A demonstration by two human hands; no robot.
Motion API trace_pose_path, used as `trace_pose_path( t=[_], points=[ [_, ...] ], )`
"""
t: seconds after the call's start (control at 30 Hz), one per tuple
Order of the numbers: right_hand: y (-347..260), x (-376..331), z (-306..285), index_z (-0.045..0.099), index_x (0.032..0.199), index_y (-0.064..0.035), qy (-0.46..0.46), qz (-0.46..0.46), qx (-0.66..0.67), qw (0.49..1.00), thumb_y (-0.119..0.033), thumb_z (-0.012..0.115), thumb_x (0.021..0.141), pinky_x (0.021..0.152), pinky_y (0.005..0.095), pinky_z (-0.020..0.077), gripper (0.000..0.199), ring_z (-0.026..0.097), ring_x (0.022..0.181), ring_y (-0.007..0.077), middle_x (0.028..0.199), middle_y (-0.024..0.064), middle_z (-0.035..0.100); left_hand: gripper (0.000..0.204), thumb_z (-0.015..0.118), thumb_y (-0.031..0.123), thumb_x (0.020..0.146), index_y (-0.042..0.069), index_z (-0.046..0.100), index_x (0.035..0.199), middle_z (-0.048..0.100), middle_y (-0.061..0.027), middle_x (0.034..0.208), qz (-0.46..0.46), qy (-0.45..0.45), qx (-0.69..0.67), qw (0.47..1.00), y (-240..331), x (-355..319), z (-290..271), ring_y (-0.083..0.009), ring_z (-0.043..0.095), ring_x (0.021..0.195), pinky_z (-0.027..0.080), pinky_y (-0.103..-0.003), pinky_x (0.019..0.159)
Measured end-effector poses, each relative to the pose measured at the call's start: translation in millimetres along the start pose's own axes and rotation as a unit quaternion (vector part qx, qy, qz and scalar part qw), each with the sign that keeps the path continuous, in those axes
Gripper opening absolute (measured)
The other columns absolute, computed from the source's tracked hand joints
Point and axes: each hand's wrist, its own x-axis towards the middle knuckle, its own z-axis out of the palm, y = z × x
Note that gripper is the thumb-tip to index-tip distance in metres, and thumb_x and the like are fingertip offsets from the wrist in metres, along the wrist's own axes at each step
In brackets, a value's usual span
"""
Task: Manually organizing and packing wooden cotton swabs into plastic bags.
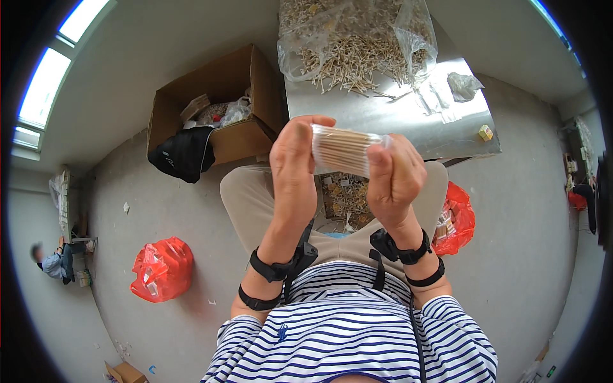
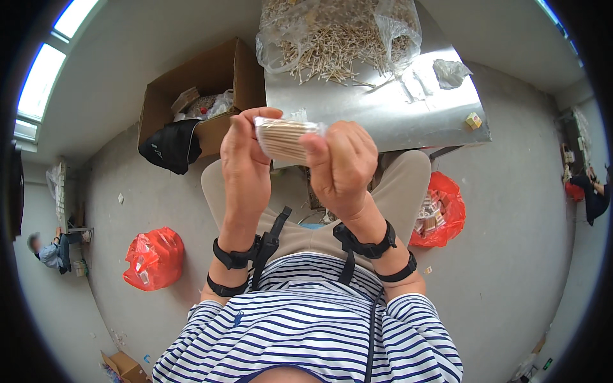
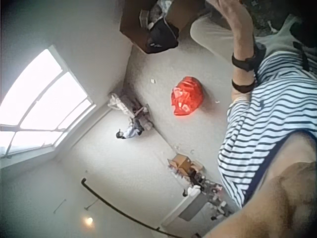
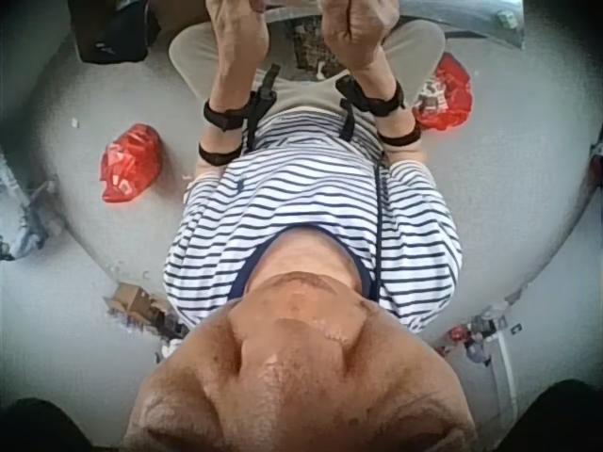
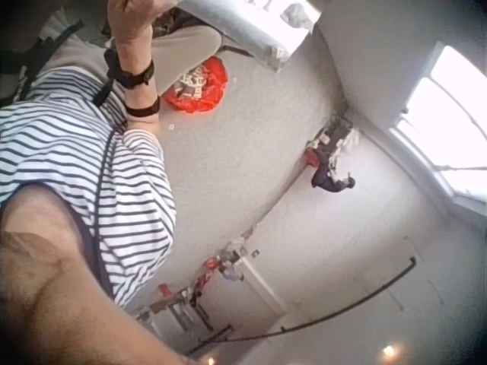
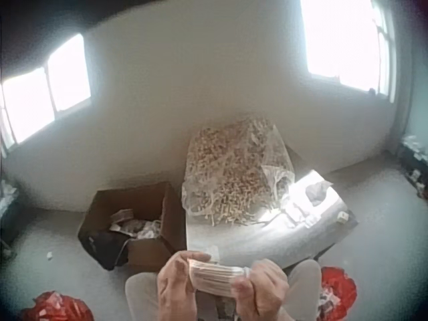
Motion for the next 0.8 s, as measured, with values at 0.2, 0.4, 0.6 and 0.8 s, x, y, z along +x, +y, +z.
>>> trace_pose_path(
  t=[0.2,0.4,0.6,0.8],
  points=[
    [-5,-11,-7,0.052,0.075,-0.0018,-0.1,0.183,0.159,0.965,-0.025,0.062,0.097,0.053,0.03,0.0368,0.033,0.046,0.057,0.0128,0.065,0.0033,0.048,0.048,0.045,0.051,0.102,0.007,0.057,0.087,0.051,0.0037,0.068,0.026,0.013,0.078,0.997,-5,-1,1,-0.0027,0.043,0.056,0.035,-0.019,0.049],
    [-18,8,-15,0.061,0.1,0.0005,-0.068,0.412,0.416,0.808,-0.017,0.059,0.097,0.073,0.0213,0.0436,0.018,0.053,0.078,0.0063,0.087,0.0012,0.061,0.05,0.047,0.055,0.1,0.009,0.056,0.083,0.045,0.006,0.064,0.059,0.031,0.11,0.992,-4,1,-4,0.0,0.036,0.051,0.026,-0.018,0.043],
    [-19,7,-15,0.066,0.1,0.0024,-0.05,0.455,0.449,0.767,-0.01,0.064,0.092,0.074,0.021,0.0463,0.015,0.058,0.079,0.0065,0.088,0.0033,0.066,0.051,0.047,0.056,0.1,0.009,0.056,0.083,0.046,0.0062,0.065,0.066,0.021,0.108,0.992,-6,-1,-3,0.0,0.036,0.052,0.027,-0.018,0.044],
    [-14,6,-17,0.067,0.095,0.0022,-0.071,0.434,0.45,0.777,-0.007,0.067,0.089,0.072,0.0207,0.048,0.01,0.06,0.076,0.0062,0.084,0.0029,0.066,0.05,0.046,0.055,0.1,0.009,0.056,0.083,0.045,0.0063,0.066,0.074,0.013,0.131,0.989,-7,-2,-5,0.0,0.036,0.053,0.026,-0.018,0.045]
  ],
)
